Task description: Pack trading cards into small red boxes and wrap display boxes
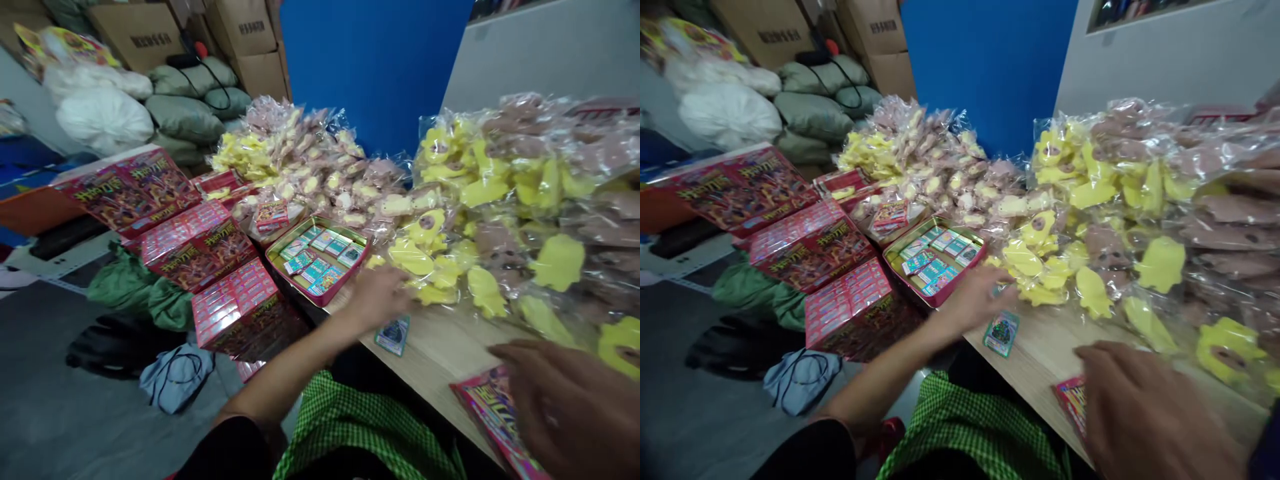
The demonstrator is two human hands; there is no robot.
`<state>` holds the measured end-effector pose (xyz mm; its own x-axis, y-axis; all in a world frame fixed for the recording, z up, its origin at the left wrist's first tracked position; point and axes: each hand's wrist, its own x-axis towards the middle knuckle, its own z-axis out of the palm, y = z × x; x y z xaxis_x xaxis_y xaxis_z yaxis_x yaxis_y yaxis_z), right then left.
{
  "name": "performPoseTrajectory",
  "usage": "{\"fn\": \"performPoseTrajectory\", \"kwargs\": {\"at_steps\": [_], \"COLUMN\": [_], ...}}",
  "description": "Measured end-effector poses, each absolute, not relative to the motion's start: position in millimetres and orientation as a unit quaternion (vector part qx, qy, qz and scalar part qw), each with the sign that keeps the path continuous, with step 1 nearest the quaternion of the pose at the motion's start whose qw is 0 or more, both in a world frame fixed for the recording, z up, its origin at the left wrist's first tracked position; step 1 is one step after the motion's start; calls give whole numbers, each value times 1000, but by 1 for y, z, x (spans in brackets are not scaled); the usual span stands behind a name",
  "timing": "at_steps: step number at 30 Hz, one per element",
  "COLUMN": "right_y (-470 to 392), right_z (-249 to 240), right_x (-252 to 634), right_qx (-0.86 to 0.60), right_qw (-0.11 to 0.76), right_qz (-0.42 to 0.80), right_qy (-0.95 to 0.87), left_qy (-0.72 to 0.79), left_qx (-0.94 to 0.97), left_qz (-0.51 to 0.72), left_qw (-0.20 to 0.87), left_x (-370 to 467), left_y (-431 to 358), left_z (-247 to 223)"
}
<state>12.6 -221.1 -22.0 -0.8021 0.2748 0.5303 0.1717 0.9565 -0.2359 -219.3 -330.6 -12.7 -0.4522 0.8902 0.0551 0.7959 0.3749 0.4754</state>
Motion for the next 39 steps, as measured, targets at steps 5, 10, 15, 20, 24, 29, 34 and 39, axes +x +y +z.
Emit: {"fn": "performPoseTrajectory", "kwargs": {"at_steps": [5, 10, 15, 20, 24, 29, 34, 39], "right_y": [-276, -305, -300, -296, -299, -302, -302, -302], "right_z": [-94, -135, -124, -118, -122, -125, -127, -126], "right_x": [-44, -60, -52, -55, -53, -51, -49, -48], "right_qx": [-63, -75, -19, -26, -40, -57, -95, -84], "right_qw": [214, 157, 144, 139, 138, 121, 141, 136], "right_qz": [-22, -136, -118, -60, -66, -67, -48, -40], "right_qy": [-975, -975, -982, -988, -987, -989, -984, -986], "left_qy": [877, 788, 691, 711, 722, 735, 735, 756], "left_qx": [453, 574, 653, 662, 653, 638, 633, 603], "left_qz": [129, 94, 76, 24, -2, 9, 29, 50], "left_qw": [93, 201, 302, 234, 229, 231, 240, 250], "left_x": [-334, -356, -379, -398, -398, -400, -401, -399], "left_y": [-401, -428, -418, -394, -390, -392, -393, -399], "left_z": [3, -8, -10, -19, -31, -39, -39, -42]}}
